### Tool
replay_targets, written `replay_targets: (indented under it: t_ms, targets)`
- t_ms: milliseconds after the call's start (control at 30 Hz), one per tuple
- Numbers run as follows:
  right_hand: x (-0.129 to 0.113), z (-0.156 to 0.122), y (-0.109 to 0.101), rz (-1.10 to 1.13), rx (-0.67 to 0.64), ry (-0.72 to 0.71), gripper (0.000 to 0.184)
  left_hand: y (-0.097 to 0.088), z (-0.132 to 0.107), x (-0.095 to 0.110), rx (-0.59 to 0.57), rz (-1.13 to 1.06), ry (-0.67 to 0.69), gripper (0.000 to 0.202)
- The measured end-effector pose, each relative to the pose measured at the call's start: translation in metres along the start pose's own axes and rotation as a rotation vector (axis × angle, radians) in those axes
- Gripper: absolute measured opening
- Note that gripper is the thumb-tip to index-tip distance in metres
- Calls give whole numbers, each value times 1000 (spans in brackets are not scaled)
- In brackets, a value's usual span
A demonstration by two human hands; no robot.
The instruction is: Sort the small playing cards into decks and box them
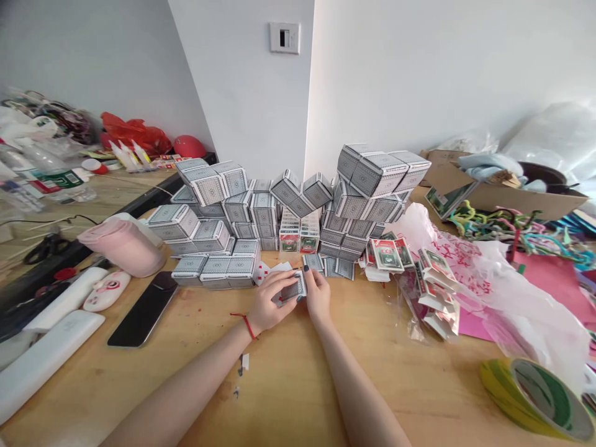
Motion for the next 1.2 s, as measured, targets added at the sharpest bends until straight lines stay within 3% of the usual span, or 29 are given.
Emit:
replay_targets:
  t_ms: [567,1000,1200]
  targets:
    - [3,2,4,-46,-60,-47,30,6,-2,-4,-35,-46,-20,35]
    - [6,2,10,-23,-207,-94,36,13,-7,-13,-100,-139,-233,45]
    - [10,0,10,-17,-217,-90,39,13,-6,-16,-82,-170,-256,50]
Point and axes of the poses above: each hand's wrist, its own z-axis towards the middle knuckle, its own y-axis out of the palm, x = y × z, the point moved 6 cm from there along z, towards the middle knuckle, and after that the axes turned 15 degrees about x, right-handed, at the moved point
